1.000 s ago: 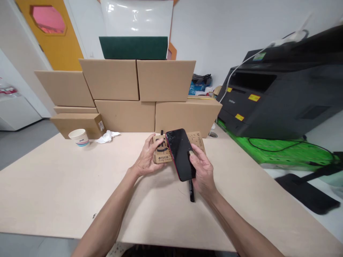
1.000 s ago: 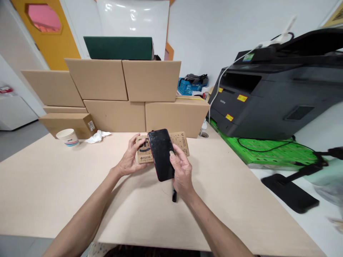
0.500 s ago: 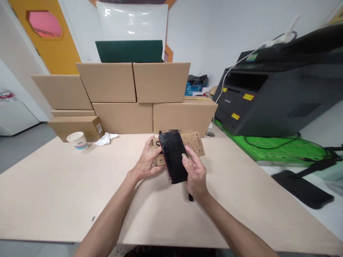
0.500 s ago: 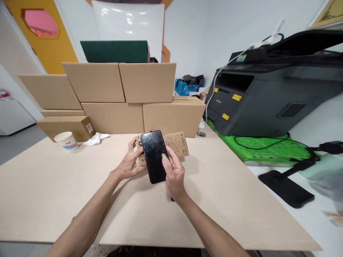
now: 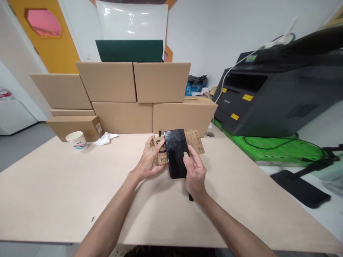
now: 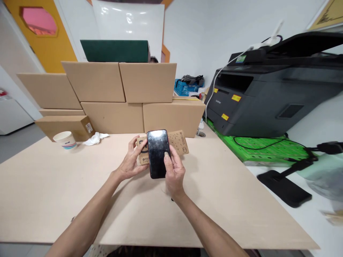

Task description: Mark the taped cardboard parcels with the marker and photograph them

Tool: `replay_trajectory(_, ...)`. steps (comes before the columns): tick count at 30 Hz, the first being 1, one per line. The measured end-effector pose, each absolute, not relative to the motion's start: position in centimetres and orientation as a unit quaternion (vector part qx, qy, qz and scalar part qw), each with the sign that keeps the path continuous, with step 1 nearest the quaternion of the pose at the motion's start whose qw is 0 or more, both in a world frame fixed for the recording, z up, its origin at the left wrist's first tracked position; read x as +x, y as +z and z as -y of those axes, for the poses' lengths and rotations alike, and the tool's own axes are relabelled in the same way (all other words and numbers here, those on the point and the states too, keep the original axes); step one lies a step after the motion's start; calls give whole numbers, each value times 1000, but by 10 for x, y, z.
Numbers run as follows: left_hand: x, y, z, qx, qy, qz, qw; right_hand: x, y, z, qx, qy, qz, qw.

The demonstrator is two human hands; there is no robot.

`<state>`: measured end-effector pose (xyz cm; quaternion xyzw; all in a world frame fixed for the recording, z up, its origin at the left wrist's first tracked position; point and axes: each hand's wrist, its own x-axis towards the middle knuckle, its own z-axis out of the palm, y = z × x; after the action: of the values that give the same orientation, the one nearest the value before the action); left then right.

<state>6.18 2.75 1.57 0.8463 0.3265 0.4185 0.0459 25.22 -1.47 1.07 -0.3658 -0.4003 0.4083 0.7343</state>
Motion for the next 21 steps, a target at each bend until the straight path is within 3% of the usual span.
replay_trajectory(21, 69, 9, -27, 842, 422, -333, 40, 248, 12, 14, -344, 423, 386, 744)
